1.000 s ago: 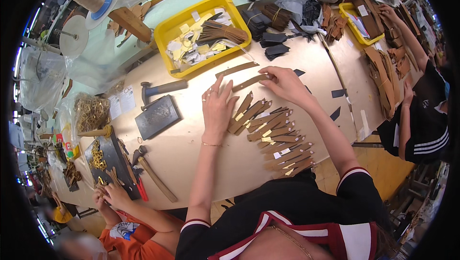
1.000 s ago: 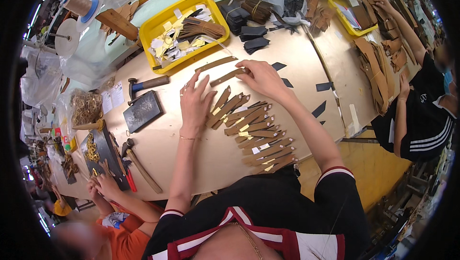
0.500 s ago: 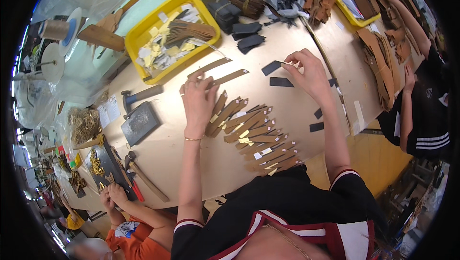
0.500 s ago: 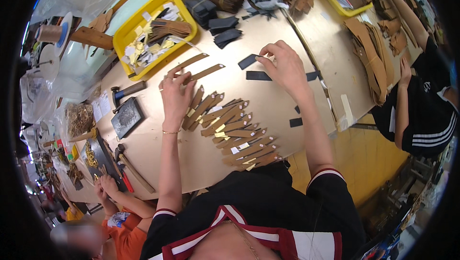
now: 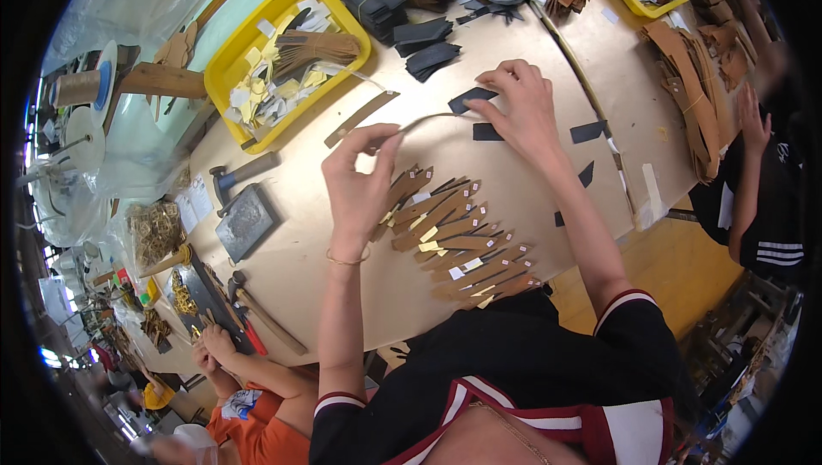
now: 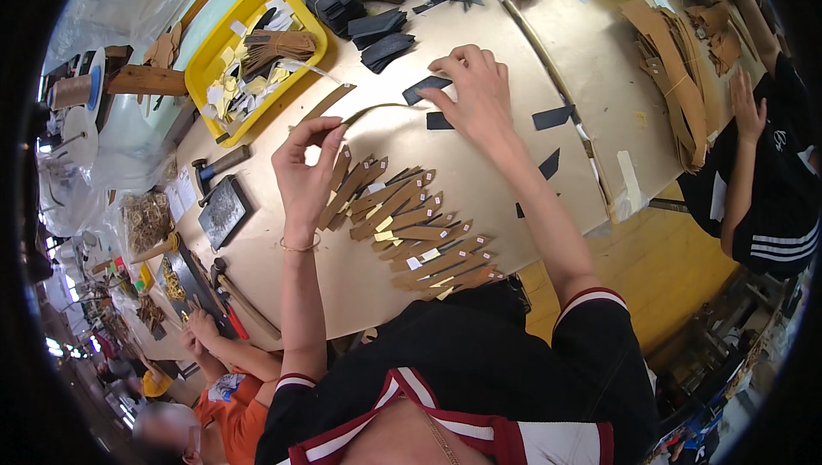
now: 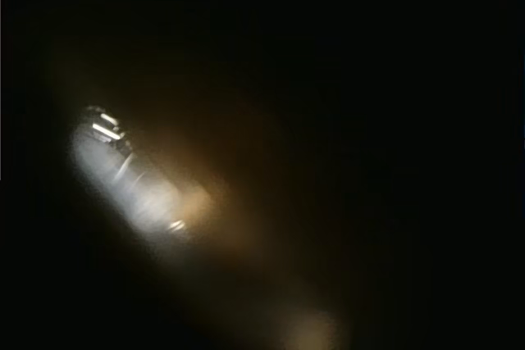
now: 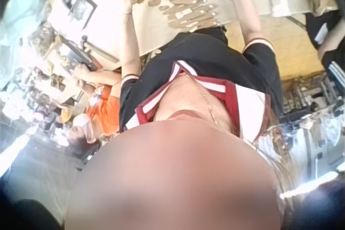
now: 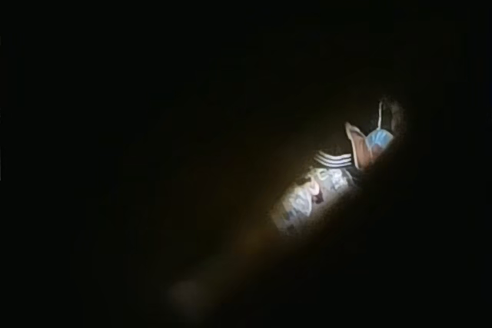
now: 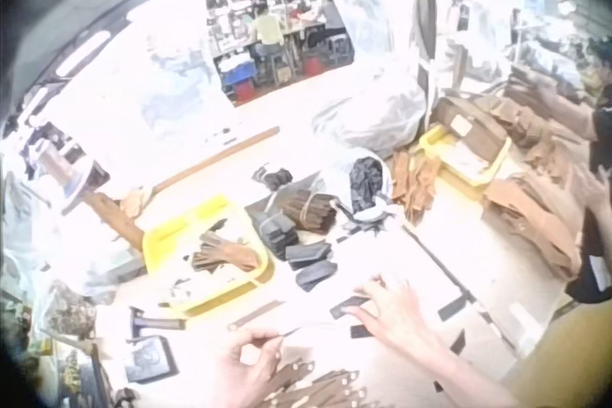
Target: The person repeatedly picks up small leather straps and dark rectangular inserts, aligns them, and uses a hammer to tap the inserts into place on a metal block. The person then gathers the finished straps into a bundle and hands them to a coworker.
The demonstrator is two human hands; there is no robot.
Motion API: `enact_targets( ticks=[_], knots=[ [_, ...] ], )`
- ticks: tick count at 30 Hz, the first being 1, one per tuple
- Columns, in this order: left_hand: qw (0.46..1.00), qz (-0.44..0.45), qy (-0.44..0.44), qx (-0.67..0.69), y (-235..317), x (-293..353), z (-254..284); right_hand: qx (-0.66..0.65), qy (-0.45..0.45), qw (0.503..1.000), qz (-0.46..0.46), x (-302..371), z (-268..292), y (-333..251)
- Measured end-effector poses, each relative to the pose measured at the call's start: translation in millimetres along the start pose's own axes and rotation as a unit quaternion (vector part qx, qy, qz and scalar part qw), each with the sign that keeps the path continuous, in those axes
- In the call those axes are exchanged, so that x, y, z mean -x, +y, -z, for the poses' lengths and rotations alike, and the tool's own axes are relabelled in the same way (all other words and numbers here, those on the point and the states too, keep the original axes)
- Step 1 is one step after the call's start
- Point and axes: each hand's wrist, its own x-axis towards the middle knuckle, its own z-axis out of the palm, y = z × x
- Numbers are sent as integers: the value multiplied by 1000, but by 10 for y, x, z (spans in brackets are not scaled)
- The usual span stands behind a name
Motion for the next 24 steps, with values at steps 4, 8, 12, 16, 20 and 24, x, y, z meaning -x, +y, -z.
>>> enact_targets(
  ticks=[4,8,12,16,20,24],
  knots=[
    [983,78,-75,149,170,-66,-231,-374,-121,915,-90,-47,223,16],
    [955,159,-74,239,122,-196,-527,-494,-273,812,-148,-84,405,57],
    [937,196,-62,283,-9,-203,-709,-296,-220,925,-92,-111,353,12],
    [955,190,-38,225,-90,-197,-754,-242,-209,940,-121,-223,242,41],
    [965,216,-34,141,-103,-206,-713,-220,-151,961,-66,-217,101,68],
    [967,219,-19,129,-100,-171,-656,-243,-159,953,-80,-199,59,89]
  ],
)
